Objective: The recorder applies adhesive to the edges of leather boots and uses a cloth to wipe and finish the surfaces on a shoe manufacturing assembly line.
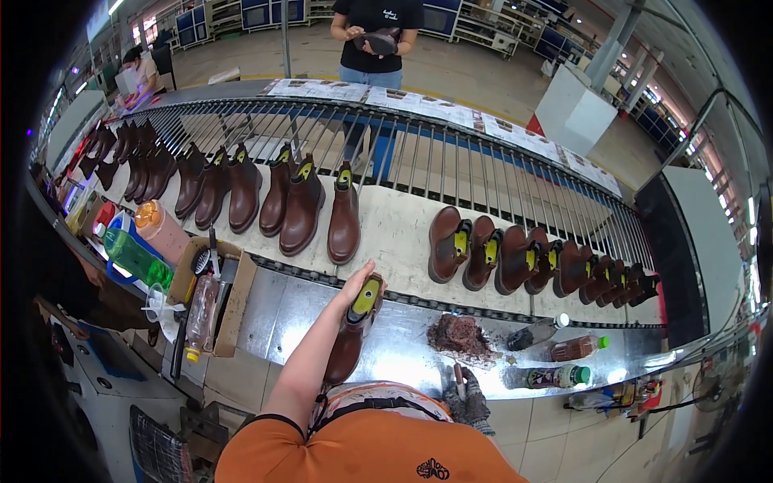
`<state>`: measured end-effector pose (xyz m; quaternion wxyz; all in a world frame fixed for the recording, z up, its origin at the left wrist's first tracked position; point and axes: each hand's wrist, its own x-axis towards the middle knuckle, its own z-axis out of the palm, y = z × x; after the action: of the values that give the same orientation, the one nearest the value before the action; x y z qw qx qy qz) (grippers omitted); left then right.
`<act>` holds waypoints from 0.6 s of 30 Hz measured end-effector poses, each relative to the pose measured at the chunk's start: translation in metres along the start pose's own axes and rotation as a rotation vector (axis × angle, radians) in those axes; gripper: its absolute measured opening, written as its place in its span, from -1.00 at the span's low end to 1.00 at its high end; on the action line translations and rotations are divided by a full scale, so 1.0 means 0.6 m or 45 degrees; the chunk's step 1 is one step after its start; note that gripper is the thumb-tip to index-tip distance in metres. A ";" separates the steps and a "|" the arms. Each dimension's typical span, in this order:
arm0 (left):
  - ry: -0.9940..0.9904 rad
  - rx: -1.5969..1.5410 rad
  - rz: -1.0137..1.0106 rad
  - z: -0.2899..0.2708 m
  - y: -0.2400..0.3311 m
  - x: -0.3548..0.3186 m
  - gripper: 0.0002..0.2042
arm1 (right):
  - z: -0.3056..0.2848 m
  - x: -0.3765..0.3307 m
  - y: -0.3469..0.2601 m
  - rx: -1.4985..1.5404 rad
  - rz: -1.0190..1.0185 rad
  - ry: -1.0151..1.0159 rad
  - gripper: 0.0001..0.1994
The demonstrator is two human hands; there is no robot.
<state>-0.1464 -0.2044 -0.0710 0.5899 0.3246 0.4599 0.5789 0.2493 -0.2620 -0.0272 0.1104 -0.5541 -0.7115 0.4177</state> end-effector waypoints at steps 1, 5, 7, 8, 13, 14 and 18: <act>0.042 -0.032 -0.036 0.002 0.001 -0.001 -0.37 | 0.002 0.001 0.000 0.011 -0.055 -0.011 -0.38; 0.084 -0.057 -0.074 0.007 0.009 -0.005 -0.38 | 0.018 0.016 -0.029 0.005 -0.028 0.018 -0.36; 0.072 -0.036 -0.059 0.008 0.013 -0.007 -0.38 | 0.013 0.017 -0.051 0.063 0.100 -0.033 -0.39; 0.049 -0.017 -0.047 0.009 0.014 -0.006 -0.38 | 0.015 0.016 -0.041 0.066 0.096 -0.028 -0.39; 0.046 0.036 -0.033 0.001 0.008 -0.009 -0.35 | 0.031 0.005 0.022 0.207 0.094 -0.032 -0.39; 0.041 0.033 -0.031 0.002 0.010 -0.008 -0.35 | 0.042 0.003 0.055 0.186 -0.072 0.054 -0.39; 0.045 0.132 -0.091 0.024 0.042 -0.021 -0.34 | 0.048 -0.007 0.049 0.477 0.003 0.077 -0.44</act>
<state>-0.1415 -0.2117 -0.0406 0.5844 0.3279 0.5110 0.5383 0.2535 -0.2779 -0.0651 0.2325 -0.5370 -0.6170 0.5263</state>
